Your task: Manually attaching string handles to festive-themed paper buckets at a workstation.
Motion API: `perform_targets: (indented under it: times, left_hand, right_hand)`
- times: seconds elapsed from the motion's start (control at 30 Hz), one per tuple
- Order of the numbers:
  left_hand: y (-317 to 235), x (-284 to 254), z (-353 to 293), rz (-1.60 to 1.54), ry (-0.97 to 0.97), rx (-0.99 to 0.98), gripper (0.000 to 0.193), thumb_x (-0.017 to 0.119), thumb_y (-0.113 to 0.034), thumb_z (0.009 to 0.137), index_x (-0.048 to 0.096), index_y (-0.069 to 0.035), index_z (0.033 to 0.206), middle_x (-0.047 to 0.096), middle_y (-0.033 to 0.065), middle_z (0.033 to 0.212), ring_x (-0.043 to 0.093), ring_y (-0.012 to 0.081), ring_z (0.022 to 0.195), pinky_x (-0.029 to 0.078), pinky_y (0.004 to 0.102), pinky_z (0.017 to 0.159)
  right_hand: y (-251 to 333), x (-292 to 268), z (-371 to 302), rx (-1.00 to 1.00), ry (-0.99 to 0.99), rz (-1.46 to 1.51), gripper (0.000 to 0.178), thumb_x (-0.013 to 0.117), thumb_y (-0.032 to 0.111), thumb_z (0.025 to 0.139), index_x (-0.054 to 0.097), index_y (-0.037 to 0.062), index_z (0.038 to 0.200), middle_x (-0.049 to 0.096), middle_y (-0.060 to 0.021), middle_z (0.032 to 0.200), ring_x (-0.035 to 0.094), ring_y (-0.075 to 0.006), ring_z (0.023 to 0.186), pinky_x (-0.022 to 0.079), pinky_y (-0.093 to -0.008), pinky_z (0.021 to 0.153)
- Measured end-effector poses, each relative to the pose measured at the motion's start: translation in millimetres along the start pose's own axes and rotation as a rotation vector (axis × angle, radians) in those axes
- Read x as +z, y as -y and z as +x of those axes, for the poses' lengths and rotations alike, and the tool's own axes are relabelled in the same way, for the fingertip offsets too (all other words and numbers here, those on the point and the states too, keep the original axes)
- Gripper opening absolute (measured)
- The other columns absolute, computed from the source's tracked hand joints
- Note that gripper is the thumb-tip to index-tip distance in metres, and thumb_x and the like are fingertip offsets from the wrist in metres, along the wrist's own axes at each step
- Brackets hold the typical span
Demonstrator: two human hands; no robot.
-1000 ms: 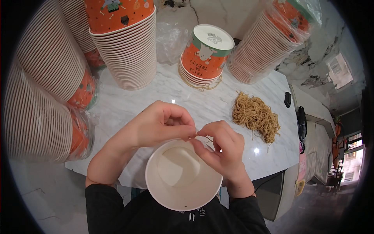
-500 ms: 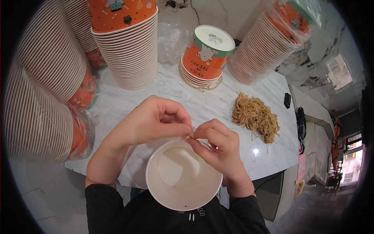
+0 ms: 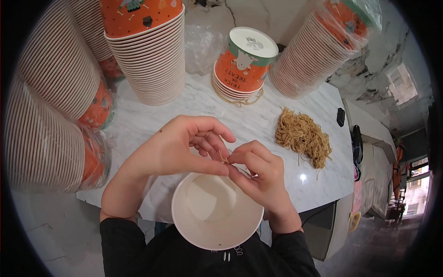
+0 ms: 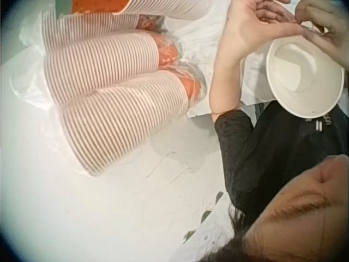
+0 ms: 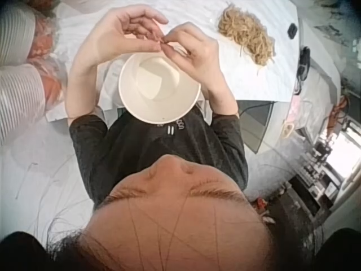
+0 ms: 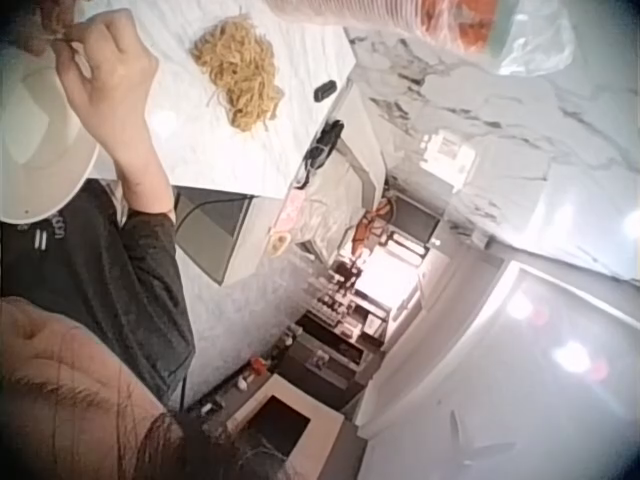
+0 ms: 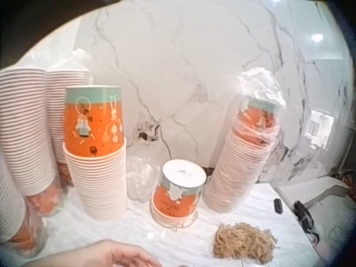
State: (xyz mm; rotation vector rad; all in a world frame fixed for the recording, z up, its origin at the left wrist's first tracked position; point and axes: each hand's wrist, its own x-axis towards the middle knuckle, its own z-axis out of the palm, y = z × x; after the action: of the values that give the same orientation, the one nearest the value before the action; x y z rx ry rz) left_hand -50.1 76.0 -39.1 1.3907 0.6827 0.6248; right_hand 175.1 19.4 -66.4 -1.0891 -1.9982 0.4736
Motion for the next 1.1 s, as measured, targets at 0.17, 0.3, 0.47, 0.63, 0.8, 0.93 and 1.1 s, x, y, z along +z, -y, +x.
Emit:
perform_targets:
  times: [0.17,0.3,0.47,0.63,0.8,0.93,1.1]
  left_hand:
    - [6.9,5.7,-0.7,0.108,-0.048,0.067,0.024,0.085,-0.001,0.08,0.075,-0.003,0.103,0.076,0.0034,0.094,0.066,0.0067,0.083,0.049,0.0224,0.073]
    - [5.0,3.8,-1.7,0.194,-0.089,0.107,0.016,0.085,-0.002,0.08,0.077,-0.003,0.094,0.075,0.0022,0.09,0.064,0.0064,0.08,0.05,0.0231,0.073]
    - [3.1,0.5,-3.4,0.193,-0.113,0.132,0.016,0.086,-0.002,0.079,0.077,-0.003,0.092,0.075,0.0019,0.088,0.064,0.0065,0.079,0.051,0.0234,0.074]
    - [-1.9,-9.4,-4.9,0.188,-0.083,0.081,0.014,0.085,0.001,0.079,0.078,-0.001,0.092,0.076,0.004,0.085,0.069,0.008,0.077,0.053,0.0233,0.073]
    - [2.9,-13.3,-4.0,0.186,-0.096,0.113,0.015,0.082,0.005,0.081,0.079,0.001,0.095,0.077,0.0056,0.086,0.07,0.0097,0.078,0.056,0.0244,0.075]
    - [2.6,-11.1,-2.5,0.117,-0.165,0.102,0.012,0.077,0.006,0.085,0.078,0.002,0.096,0.077,0.0075,0.088,0.071,0.0108,0.079,0.056,0.0248,0.074]
    - [-4.2,-5.0,-4.1,0.229,-0.217,0.093,0.011,0.075,0.005,0.087,0.078,0.002,0.097,0.077,0.0078,0.089,0.071,0.0109,0.08,0.055,0.0246,0.074]
  right_hand:
    - [-1.3,0.8,0.2,-0.019,0.005,0.018,0.016,0.084,0.008,0.079,0.073,0.0082,0.09,0.068,-0.0021,0.087,0.068,-0.0174,0.064,0.051,-0.0299,0.054]
    - [-4.1,2.9,-1.1,-0.028,-0.001,0.017,0.014,0.084,0.008,0.079,0.073,0.0086,0.09,0.068,-0.0015,0.086,0.068,-0.0172,0.065,0.051,-0.0297,0.054]
    - [-5.6,3.2,-1.4,-0.043,0.0,0.02,0.013,0.084,0.008,0.079,0.074,0.0089,0.087,0.068,-0.0011,0.087,0.068,-0.017,0.065,0.052,-0.0297,0.054]
    - [-4.5,1.5,-2.5,-0.032,-0.008,-0.001,0.013,0.085,0.009,0.077,0.075,0.0097,0.085,0.067,-0.0009,0.095,0.06,-0.0127,0.057,0.046,-0.0284,0.05]
    - [-2.7,2.1,-1.7,-0.039,-0.018,0.008,0.014,0.085,0.008,0.076,0.075,0.0098,0.086,0.066,-0.0009,0.096,0.054,-0.0104,0.053,0.043,-0.0279,0.048]
    - [-2.6,1.7,-1.9,-0.044,-0.017,-0.002,0.015,0.085,0.008,0.075,0.075,0.0094,0.086,0.066,-0.001,0.097,0.055,-0.0105,0.054,0.044,-0.0281,0.049]
    - [-3.1,1.3,-2.5,-0.09,-0.002,-0.016,0.015,0.084,0.007,0.075,0.074,0.0087,0.085,0.066,-0.0012,0.097,0.057,-0.0114,0.057,0.045,-0.0287,0.049]
